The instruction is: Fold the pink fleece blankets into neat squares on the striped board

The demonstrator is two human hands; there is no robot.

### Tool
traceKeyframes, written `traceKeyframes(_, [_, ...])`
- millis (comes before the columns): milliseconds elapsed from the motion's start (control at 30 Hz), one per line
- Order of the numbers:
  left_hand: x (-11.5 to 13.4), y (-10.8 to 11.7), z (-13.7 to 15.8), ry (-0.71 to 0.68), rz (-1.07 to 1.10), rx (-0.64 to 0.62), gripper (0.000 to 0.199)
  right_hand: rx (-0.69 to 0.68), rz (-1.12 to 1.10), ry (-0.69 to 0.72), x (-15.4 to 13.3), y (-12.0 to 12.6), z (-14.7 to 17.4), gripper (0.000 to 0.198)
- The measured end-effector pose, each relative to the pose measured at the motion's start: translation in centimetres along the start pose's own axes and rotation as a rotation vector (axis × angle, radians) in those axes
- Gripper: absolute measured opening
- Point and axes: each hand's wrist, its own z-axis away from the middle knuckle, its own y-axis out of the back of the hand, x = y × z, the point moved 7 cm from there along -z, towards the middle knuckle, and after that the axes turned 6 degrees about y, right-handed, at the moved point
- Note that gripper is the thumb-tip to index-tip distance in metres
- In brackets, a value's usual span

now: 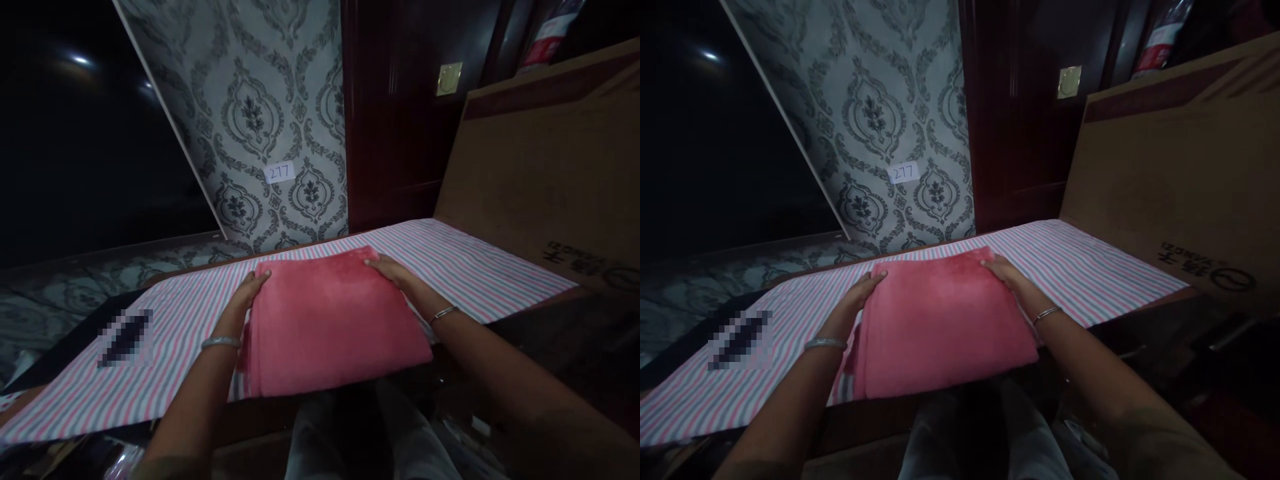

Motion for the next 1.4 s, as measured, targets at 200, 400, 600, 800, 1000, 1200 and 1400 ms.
traceKeyframes(200, [3.4, 0.9, -0.7, -0.027, 0.059, -0.058, 0.049, 0.159, 0.244, 0.044, -1.5, 1.7, -4.2, 0.057])
traceKeyframes(400, [-3.0, 3.6, 1.5, 0.099, 0.103, -0.032, 0.037, -0.081, 0.681, 0.433, 0.7, -5.3, 1.2, 0.054])
traceKeyframes(600, [-9.8, 3.7, 7.0, 0.068, 0.282, -0.067, 0.040, -0.058, 0.876, 0.433, 2.2, -7.2, 5.4, 0.054])
traceKeyframes(800, [-12.0, 2.0, 8.5, -0.014, 0.464, -0.060, 0.058, -0.035, 0.956, 0.415, 1.1, -6.9, 5.2, 0.051])
traceKeyframes(1000, [-12.3, 1.8, 9.2, -0.117, 0.625, 0.050, 0.052, -0.050, 0.655, 0.635, -3.9, -11.0, 7.3, 0.042])
traceKeyframes(1200, [-12.0, 1.6, 10.4, -0.193, 0.630, 0.013, 0.051, -0.409, 0.471, 0.806, -9.9, -22.3, 9.2, 0.048])
traceKeyframes(1400, [-11.9, 1.6, 10.4, -0.236, 0.648, 0.016, 0.059, -0.686, 0.619, 0.727, -10.6, -28.0, 8.2, 0.054])
